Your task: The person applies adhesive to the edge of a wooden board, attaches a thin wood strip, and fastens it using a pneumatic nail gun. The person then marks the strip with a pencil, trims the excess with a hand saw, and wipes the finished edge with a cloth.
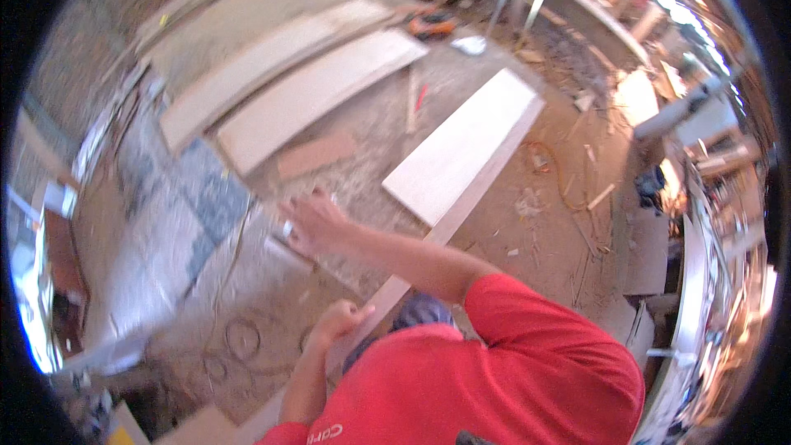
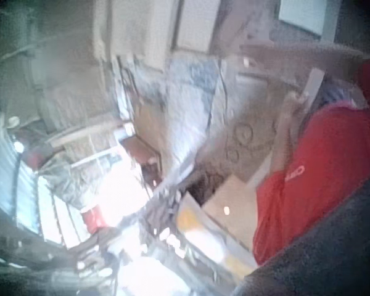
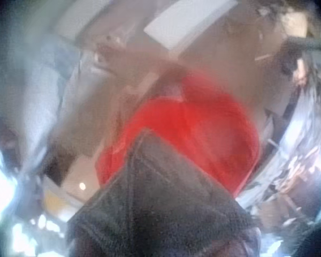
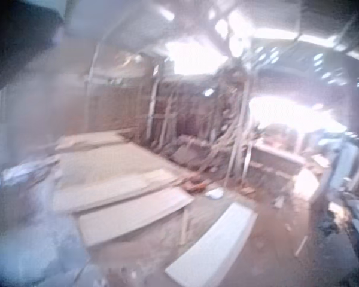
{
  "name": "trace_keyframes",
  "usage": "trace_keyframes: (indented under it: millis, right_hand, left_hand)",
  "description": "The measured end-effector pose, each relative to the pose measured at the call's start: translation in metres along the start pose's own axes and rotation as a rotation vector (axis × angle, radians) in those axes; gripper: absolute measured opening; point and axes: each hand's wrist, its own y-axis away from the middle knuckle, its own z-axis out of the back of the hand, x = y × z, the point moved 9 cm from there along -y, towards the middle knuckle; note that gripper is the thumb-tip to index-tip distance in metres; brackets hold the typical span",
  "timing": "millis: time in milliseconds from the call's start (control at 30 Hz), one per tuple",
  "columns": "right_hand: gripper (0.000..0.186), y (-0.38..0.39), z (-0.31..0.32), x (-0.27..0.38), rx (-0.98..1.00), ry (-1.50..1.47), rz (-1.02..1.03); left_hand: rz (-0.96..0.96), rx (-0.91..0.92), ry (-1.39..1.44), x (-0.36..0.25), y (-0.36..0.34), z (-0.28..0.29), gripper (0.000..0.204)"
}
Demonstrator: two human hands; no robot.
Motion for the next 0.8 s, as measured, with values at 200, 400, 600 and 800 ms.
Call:
trace_keyframes:
  millis: [200,400,600,800]
  right_hand:
    - [0.029,0.126,0.164,0.017,-0.879,-0.208,0.088]
    - [0.026,0.322,0.214,-0.113,-1.705,-0.929,-0.322]
    - [0.048,0.485,0.171,-0.157,-1.706,-0.69,-0.559]
    - [0.025,0.546,0.103,-0.134,-1.49,-0.443,-0.855]
  left_hand:
    - [-0.165,-0.192,0.012,-0.005,0.014,-0.01,0.063]
    - [-0.18,-0.393,0.103,0.034,0.037,0.025,0.056]
    - [-0.206,-0.525,0.17,0.105,0.093,0.07,0.044]
    - [-0.031,-0.31,0.129,0.207,0.127,0.063,0.048]
